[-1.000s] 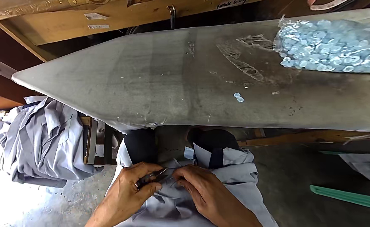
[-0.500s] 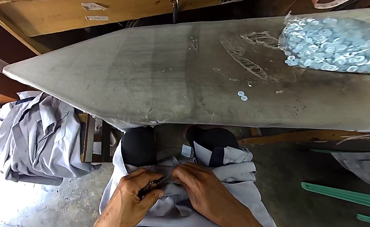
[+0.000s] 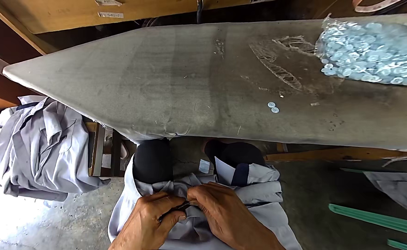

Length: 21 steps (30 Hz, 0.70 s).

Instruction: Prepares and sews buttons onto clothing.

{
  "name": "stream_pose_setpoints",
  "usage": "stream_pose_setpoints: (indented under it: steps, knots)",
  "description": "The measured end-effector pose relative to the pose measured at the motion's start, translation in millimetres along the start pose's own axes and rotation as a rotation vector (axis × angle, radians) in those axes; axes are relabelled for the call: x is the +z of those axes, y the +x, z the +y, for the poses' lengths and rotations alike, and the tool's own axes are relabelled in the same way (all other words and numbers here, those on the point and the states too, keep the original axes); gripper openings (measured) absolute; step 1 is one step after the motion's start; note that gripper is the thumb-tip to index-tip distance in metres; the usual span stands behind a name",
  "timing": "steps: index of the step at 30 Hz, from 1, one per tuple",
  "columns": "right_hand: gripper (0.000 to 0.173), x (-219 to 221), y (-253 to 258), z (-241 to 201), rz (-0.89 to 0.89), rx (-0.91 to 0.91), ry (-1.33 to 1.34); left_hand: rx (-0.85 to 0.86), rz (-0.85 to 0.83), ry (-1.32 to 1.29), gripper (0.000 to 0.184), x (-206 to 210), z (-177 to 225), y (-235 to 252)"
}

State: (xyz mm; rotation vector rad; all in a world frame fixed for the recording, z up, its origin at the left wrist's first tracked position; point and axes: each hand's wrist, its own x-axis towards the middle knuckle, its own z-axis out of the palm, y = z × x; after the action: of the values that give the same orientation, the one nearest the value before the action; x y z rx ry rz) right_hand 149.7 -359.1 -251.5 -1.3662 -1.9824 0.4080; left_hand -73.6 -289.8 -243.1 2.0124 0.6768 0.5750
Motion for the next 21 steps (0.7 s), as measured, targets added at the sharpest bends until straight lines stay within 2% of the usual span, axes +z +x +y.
stream_pose_setpoints:
  steps: [10,21]
  knots:
    - [0.021,-0.3,-1.4,-0.8,0.003,-0.029,-0.014,0.023,-0.048,0.069,0.021,-3.1,5.2,4.7]
    - [0.022,-1.4,-1.9,1.1,0.017,0.032,0.012,0.035,0.032,0.045,0.021,5.1,1.7,2.9]
